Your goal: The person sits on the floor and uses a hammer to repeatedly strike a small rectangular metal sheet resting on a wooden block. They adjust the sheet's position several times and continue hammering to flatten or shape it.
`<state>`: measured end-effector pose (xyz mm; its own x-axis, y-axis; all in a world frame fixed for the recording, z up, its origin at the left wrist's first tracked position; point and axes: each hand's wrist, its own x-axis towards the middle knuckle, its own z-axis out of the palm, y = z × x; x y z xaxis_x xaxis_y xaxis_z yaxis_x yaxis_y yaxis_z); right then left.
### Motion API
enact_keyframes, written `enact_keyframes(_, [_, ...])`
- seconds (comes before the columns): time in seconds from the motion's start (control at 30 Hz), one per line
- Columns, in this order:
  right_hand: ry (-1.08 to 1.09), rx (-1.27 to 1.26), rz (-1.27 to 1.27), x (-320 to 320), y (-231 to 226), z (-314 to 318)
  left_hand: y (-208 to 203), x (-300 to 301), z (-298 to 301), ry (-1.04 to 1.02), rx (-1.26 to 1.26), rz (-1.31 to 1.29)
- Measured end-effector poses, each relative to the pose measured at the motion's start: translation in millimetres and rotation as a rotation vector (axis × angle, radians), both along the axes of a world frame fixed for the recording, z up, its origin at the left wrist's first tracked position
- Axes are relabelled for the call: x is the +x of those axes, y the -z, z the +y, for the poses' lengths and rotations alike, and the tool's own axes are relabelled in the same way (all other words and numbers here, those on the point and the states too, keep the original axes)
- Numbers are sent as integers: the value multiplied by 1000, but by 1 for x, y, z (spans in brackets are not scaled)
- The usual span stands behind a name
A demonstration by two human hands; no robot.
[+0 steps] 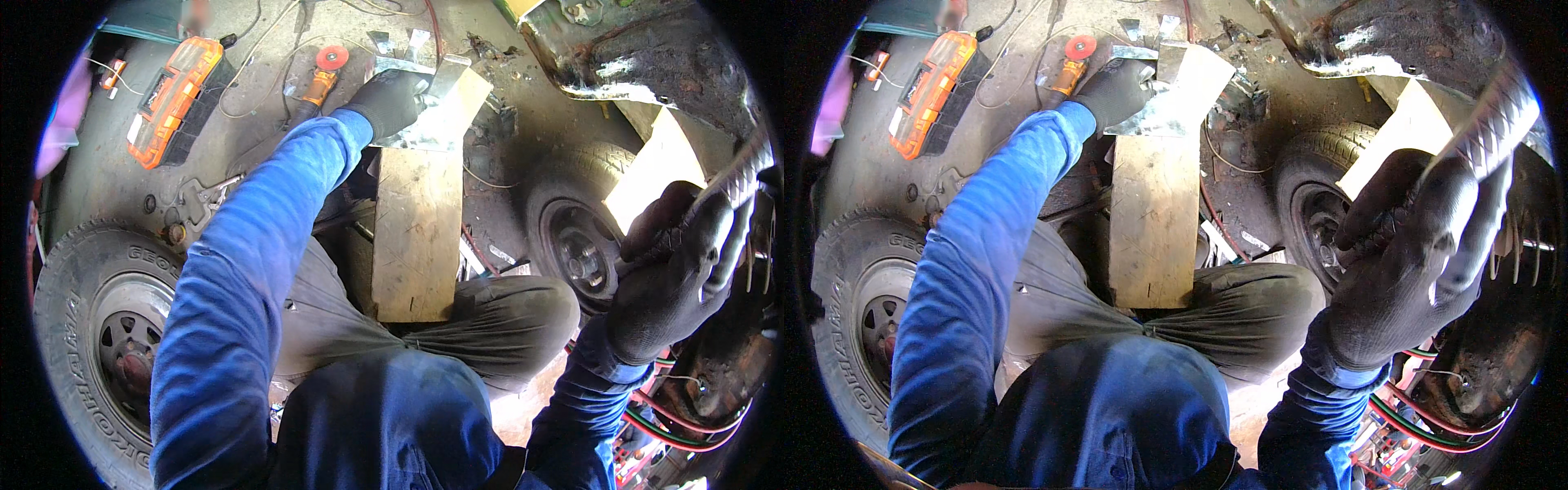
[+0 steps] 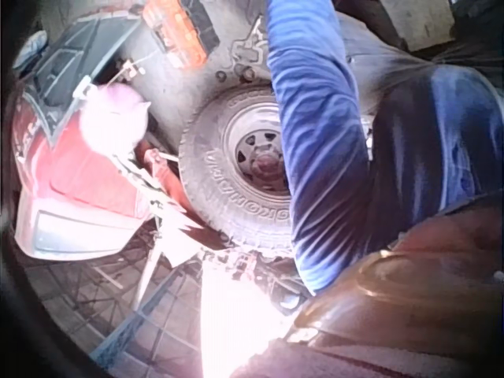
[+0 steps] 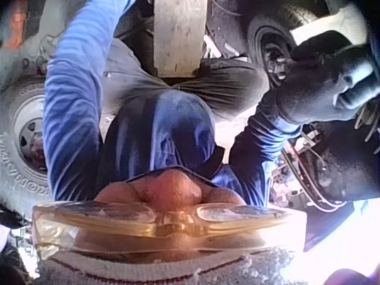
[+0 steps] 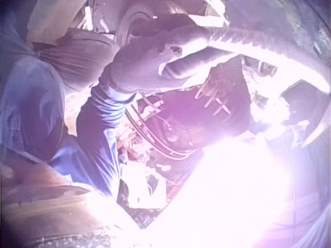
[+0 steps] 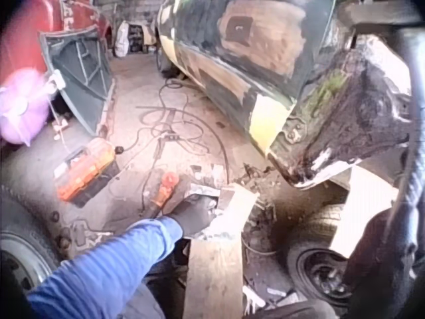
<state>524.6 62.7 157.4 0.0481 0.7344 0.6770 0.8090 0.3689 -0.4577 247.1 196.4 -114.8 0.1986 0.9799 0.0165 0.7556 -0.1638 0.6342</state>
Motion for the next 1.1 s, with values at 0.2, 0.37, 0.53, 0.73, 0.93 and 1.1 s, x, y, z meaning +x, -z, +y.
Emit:
enact_keyframes(0.2, [-211, -767, -155, 14, 80, 6, -2, 3, 2, 97, 99, 80])
enact_keyframes(0.37, [-250, -652, -113, 24, 88, -9, -1, 3, 4, -43, -127, 88])
enact_keyframes(0.53, [-179, -709, 167, 15, 75, -8, -8, 0, 3, 1, -36, 15])
enact_keyframes(0.73, [-103, -458, 429, -6, 10, -5, -13, 12, -1, -30, 18, 4])
enact_keyframes(0.93, [-114, -505, -52, -6, 53, 9, -13, 12, 13, 113, 39, 156])
enact_keyframes(1.1, [-260, -595, -132, 14, 85, -2, -6, 14, 10, 12, -95, 103])
